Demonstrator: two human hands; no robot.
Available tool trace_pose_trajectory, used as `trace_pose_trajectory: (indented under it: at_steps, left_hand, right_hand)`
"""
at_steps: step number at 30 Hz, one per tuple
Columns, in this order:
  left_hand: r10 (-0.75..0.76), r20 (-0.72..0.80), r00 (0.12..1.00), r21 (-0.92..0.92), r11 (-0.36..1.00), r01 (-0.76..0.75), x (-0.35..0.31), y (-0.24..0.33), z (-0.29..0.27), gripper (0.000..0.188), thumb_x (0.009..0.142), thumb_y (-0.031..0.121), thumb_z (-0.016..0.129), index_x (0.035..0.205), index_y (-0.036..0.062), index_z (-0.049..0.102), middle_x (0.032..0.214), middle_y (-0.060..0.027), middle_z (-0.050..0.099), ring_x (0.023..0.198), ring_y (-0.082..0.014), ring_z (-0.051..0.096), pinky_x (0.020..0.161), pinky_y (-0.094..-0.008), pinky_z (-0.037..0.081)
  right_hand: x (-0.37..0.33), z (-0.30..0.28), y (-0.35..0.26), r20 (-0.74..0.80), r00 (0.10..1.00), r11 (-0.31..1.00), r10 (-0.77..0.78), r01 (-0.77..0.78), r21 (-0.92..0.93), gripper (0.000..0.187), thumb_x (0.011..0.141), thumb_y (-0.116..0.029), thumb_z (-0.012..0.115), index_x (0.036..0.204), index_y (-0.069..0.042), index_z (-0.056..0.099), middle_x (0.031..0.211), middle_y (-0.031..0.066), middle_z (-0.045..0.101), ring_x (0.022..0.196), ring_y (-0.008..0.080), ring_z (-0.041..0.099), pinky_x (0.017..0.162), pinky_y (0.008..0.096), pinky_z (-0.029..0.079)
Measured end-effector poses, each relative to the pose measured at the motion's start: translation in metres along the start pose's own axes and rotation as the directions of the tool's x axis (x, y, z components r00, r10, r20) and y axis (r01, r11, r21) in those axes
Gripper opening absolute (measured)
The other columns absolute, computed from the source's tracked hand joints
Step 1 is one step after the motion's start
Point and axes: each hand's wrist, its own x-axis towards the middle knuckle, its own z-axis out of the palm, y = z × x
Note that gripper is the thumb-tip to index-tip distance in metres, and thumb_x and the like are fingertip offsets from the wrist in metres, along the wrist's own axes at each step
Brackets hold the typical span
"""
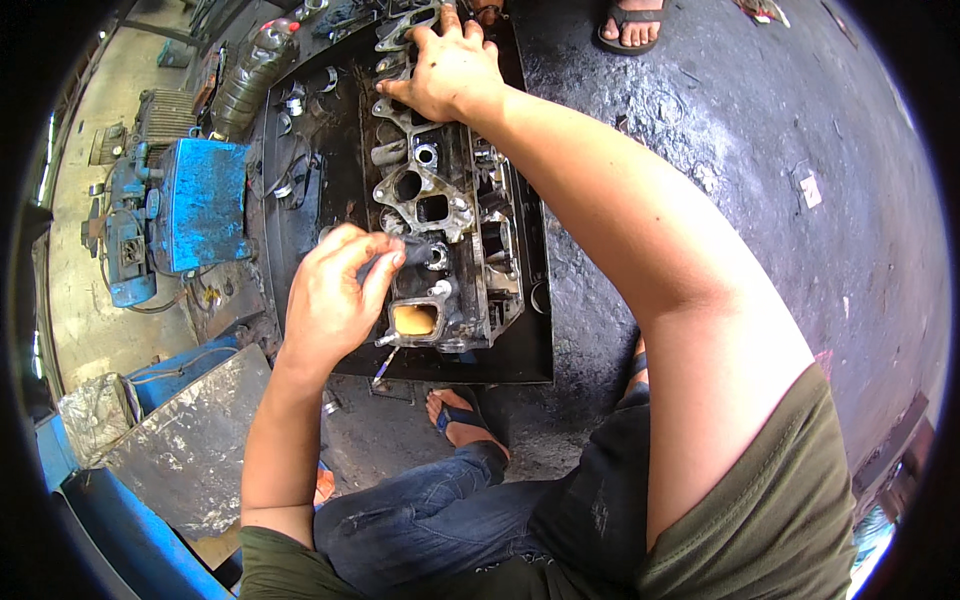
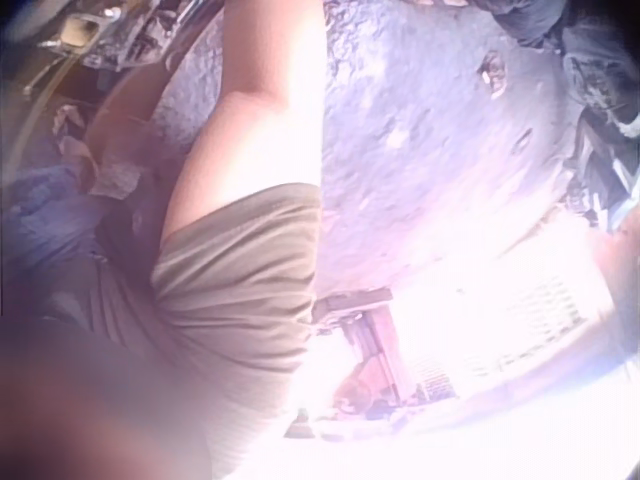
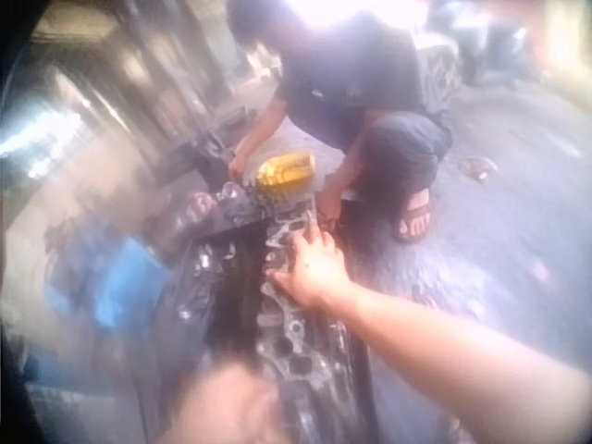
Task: The person scrubs and wipes a disassembled engine cylinder head on a workbench using a toothbrush and a rag. They repeatedly scrub crevices and wipe surfaces, alternating between tools to remove grime.
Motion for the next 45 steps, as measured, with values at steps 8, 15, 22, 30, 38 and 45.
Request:
trace_pose_trajectory:
  at_steps: [8,15,22,30,38,45]
  left_hand:
    - [-0.107,0.013,0.994,0.002,0.994,0.107,0.019,0.003,0.018,0.017,0.085,0.015,0.082,0.092,0.0064,0.069,0.092,-0.0113,0.071,0.083,-0.0341,0.072,0.076,-0.0423,0.057]
    - [-0.305,0.018,0.952,-0.397,0.872,0.286,-0.030,-0.076,-0.003,0.017,0.094,0.016,0.082,0.095,0.0065,0.068,0.094,-0.0024,0.073,0.089,-0.0139,0.068,0.086,-0.0345,0.055]
    - [-0.583,0.268,0.767,-0.477,0.612,0.631,-0.142,-0.127,0.113,0.011,0.101,0.012,0.071,0.106,0.0016,0.069,0.099,-0.0088,0.074,0.095,-0.0158,0.071,0.086,-0.0327,0.056]
    - [-0.542,-0.004,0.841,-0.059,0.839,0.541,-0.165,-0.061,0.247,0.045,0.088,0.021,0.076,0.129,0.0052,0.068,0.140,-0.0195,0.060,0.132,-0.0414,0.053,0.112,-0.0515,0.044]
    - [-0.540,0.056,0.840,0.037,0.842,0.539,-0.167,-0.015,0.265,0.046,0.094,0.031,0.068,0.134,0.0086,0.066,0.138,-0.0189,0.065,0.129,-0.0427,0.058,0.108,-0.0536,0.048]
    - [-0.292,0.240,0.926,0.064,0.956,0.285,-0.172,0.008,0.287,0.048,0.098,0.033,0.067,0.146,0.0277,0.064,0.134,-0.0169,0.070,0.128,-0.0397,0.062,0.111,-0.0577,0.046]
  right_hand:
    - [-0.007,-0.016,0.001,0.097,0.995,0.995,-0.020,0.011,0.097,0.078,0.088,-0.052,0.078,0.151,-0.013,0.052,0.170,0.0234,0.030,0.153,0.0459,0.034,0.123,0.0568,0.035]
    - [-0.005,-0.022,-0.003,0.128,0.992,0.998,-0.009,0.001,0.060,0.080,0.089,-0.052,0.077,0.152,-0.010,0.051,0.172,0.0254,0.023,0.154,0.0482,0.030,0.126,0.0566,0.031]
    - [0.012,-0.014,-0.005,0.138,0.974,0.960,-0.180,0.205,-0.191,0.083,0.091,-0.056,0.073,0.155,-0.010,0.049,0.171,0.0288,0.025,0.159,0.0472,0.022,0.130,0.0609,0.016]
    - [0.033,0.006,-0.019,0.115,0.976,0.925,-0.187,0.214,-0.313,0.087,0.085,-0.063,0.076,0.153,-0.014,0.054,0.163,0.0250,0.041,0.155,0.0494,0.027,0.127,0.0572,0.028]
    - [0.031,0.004,-0.018,0.114,0.982,0.956,-0.148,0.172,-0.237,0.088,0.091,-0.055,0.074,0.161,-0.012,0.042,0.168,0.0276,0.031,0.159,0.0483,0.020,0.129,0.0575,0.023]
    - [0.035,0.008,0.006,-0.233,0.934,0.956,-0.271,0.288,0.046,0.079,0.086,-0.031,0.080,0.152,-0.003,0.046,0.156,0.0272,0.045,0.147,0.0448,0.042,0.123,0.0546,0.034]
